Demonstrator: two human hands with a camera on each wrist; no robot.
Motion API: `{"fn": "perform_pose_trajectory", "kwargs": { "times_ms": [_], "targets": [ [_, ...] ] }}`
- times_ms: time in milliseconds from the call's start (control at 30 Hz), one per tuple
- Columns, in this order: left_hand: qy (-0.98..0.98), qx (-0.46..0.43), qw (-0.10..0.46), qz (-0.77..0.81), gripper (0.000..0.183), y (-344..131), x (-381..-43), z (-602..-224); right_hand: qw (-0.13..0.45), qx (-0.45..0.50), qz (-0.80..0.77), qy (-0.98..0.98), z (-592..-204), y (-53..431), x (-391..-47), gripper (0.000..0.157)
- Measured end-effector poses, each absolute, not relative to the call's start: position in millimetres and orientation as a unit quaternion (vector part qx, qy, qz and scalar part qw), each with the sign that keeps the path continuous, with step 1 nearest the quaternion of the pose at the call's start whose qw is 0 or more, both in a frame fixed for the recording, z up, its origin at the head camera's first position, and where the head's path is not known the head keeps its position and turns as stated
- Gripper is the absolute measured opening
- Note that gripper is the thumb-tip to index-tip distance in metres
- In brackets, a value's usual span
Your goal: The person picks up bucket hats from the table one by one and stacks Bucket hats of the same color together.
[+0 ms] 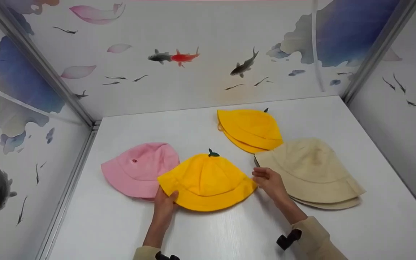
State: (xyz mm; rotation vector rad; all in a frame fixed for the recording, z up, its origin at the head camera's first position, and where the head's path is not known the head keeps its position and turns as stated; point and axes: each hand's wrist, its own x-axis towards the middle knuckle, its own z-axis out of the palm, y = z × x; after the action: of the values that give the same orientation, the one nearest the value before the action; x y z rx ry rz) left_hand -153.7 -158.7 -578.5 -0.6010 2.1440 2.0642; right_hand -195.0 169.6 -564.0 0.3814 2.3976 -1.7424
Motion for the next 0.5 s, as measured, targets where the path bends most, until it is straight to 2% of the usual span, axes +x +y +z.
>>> {"fn": "perform_pose_trajectory", "kwargs": {
  "times_ms": [300,500],
  "targets": [
    [0.71,-0.192,0.058,0.675,0.058,-160.3,-154.5,-581.4,0.028,0.049,-0.521,0.852,-550.7,177.3,-206.7,0.031],
    [0.711,-0.2,0.061,0.672,0.058,-160.3,-154.5,-582.1,0.035,0.028,-0.495,0.868,-540.1,190.1,-219.4,0.033]
  ]
}}
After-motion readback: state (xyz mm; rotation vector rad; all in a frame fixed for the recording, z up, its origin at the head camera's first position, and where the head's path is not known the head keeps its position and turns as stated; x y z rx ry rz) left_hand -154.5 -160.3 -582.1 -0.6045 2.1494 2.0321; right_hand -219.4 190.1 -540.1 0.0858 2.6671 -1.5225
